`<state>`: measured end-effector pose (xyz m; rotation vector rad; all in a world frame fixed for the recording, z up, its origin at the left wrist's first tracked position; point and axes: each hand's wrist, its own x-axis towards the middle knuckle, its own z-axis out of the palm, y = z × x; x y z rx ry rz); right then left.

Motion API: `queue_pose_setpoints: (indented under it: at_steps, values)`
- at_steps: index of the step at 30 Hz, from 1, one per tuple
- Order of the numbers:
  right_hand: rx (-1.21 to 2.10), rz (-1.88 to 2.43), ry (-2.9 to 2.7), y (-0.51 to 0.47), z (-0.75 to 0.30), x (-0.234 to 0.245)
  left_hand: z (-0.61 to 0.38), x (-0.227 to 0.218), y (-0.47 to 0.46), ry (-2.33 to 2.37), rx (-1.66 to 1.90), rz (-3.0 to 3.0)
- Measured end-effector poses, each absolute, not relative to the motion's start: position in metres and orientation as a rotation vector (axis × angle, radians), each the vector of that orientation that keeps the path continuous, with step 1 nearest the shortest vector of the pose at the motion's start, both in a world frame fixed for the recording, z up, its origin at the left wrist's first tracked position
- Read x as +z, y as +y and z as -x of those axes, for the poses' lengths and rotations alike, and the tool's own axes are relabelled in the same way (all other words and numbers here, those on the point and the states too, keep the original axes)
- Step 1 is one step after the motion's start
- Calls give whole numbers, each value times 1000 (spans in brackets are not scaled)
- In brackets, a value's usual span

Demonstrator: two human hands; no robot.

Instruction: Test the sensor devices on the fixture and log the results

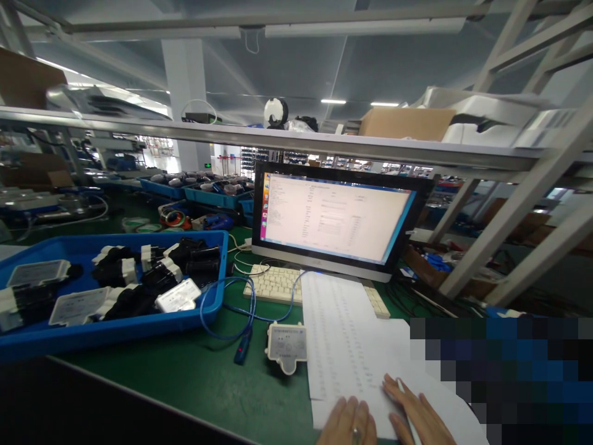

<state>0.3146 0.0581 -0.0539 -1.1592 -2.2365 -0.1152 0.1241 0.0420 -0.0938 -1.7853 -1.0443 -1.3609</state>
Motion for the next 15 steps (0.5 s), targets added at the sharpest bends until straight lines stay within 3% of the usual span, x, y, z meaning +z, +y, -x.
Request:
queue_pose_setpoints:
  at_steps: [8,12,15]
  values:
    - [601,1301,-1615,50,-258,20,-85,-30,-2,-1311,-663,2704]
    - [839,1362,-1461,61,-246,14,-82,-18,-5,-1327,-627,2758]
    - [826,1405,-1400,63,-244,2,-81,-15,-5,-1296,-626,2754]
